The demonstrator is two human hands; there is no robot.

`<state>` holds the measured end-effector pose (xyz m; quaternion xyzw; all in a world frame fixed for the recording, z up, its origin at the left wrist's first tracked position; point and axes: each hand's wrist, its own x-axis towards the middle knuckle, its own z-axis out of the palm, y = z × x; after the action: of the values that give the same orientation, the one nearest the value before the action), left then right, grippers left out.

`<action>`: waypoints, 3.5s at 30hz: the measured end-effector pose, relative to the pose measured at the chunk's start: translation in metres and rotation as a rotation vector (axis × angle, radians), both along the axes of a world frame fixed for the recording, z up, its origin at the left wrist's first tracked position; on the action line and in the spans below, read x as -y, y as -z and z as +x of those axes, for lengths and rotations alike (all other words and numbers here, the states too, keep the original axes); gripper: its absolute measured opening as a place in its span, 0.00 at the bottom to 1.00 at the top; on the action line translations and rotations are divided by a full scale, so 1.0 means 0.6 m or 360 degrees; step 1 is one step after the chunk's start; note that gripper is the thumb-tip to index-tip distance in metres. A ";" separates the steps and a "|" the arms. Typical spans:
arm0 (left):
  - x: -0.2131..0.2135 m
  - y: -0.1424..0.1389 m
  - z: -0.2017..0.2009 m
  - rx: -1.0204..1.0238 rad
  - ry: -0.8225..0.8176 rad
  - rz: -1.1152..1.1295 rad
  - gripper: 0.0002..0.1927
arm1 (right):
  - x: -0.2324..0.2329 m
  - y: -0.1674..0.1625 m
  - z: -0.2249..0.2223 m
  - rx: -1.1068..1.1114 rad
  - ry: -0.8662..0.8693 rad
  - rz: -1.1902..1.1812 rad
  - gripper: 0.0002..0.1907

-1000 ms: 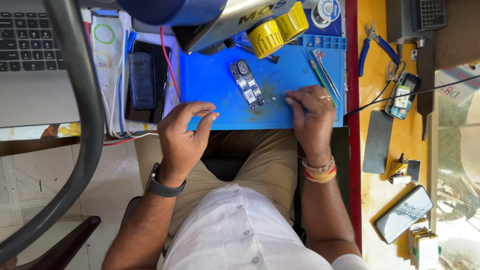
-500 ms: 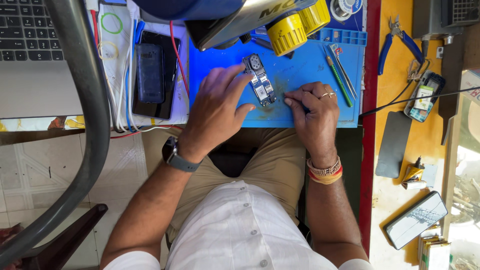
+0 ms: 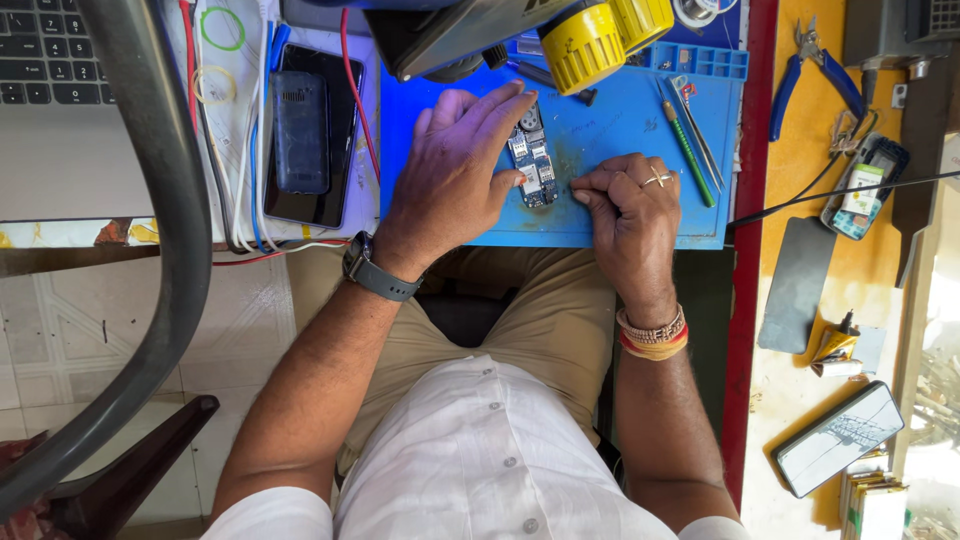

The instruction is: The person is repairing a small electronic circuit board. They use wire cutters to trim a wire, then apply flux with a brush. Finally, they use a soldering iron to solder a component onto the board.

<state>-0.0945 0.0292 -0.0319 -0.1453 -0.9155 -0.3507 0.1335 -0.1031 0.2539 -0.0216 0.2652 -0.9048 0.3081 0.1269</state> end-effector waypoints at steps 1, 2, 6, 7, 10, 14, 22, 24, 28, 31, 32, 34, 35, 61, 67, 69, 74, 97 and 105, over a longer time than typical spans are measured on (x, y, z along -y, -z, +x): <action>0.000 0.000 0.001 -0.0018 0.0000 -0.0020 0.40 | 0.000 0.001 0.000 -0.0008 0.0003 0.0002 0.05; 0.000 0.000 0.001 -0.0012 0.0015 -0.0017 0.41 | 0.000 0.002 0.000 -0.0017 0.0006 0.0003 0.05; -0.001 -0.005 0.001 -0.0003 0.0032 -0.0040 0.44 | -0.001 0.002 0.002 -0.0040 0.0012 0.0003 0.05; -0.002 -0.007 0.002 0.0002 0.0025 -0.0055 0.44 | -0.001 0.001 0.003 -0.0033 0.0011 -0.0015 0.06; -0.002 -0.010 0.002 -0.0009 0.0024 -0.0089 0.45 | -0.003 0.000 0.004 -0.0014 0.0010 -0.0062 0.06; -0.004 -0.012 0.004 0.0017 0.0026 -0.0099 0.46 | -0.004 0.002 0.004 -0.0011 0.0023 -0.0058 0.06; -0.007 -0.010 0.001 0.0032 0.0022 -0.0100 0.47 | -0.008 0.004 0.001 -0.0044 0.0019 0.0036 0.05; -0.005 -0.007 0.003 -0.0004 0.0021 -0.0061 0.47 | -0.008 0.005 0.000 -0.0064 0.0028 0.0065 0.04; -0.002 0.001 0.004 -0.0057 0.0045 -0.0015 0.49 | -0.006 0.007 0.004 -0.0099 0.0032 0.0047 0.04; -0.001 0.006 0.004 -0.0101 0.0072 -0.0015 0.49 | -0.005 0.005 0.005 -0.0099 0.0032 0.0052 0.04; -0.001 0.007 0.005 -0.0104 0.0072 -0.0016 0.50 | -0.005 0.004 0.005 -0.0099 0.0030 0.0052 0.04; -0.002 0.008 0.007 -0.0109 0.0071 -0.0018 0.50 | -0.005 0.003 0.006 -0.0100 0.0029 0.0047 0.03; -0.002 0.009 0.008 -0.0111 0.0071 -0.0019 0.50 | -0.004 0.003 0.006 -0.0101 0.0028 0.0042 0.03; 0.003 -0.016 0.004 -0.0076 -0.0069 0.0019 0.45 | -0.035 -0.006 -0.002 -0.0116 0.0471 -0.0580 0.04; 0.011 -0.038 0.026 -0.0271 -0.0239 -0.0057 0.44 | -0.110 -0.032 -0.025 -0.0258 0.0735 -0.0205 0.03; 0.004 -0.041 0.042 -0.0353 -0.0186 0.0008 0.35 | -0.111 -0.027 -0.029 -0.0307 0.0691 0.0064 0.03; -0.001 -0.042 0.073 -0.0372 -0.0045 -0.0066 0.21 | -0.094 -0.010 -0.038 -0.0288 0.0784 0.0479 0.06; -0.070 -0.026 0.095 0.0147 -0.0072 0.0872 0.07 | -0.077 -0.048 0.024 0.0013 0.0644 -0.0012 0.05; -0.117 -0.003 0.087 0.0634 -0.0033 0.2407 0.08 | -0.021 -0.050 0.125 0.1033 0.0300 -0.1142 0.06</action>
<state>-0.0422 0.0995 -0.0301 0.0592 -0.4360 -0.8974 0.0327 -0.0283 0.2667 0.0086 0.0122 -0.7545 0.6543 -0.0508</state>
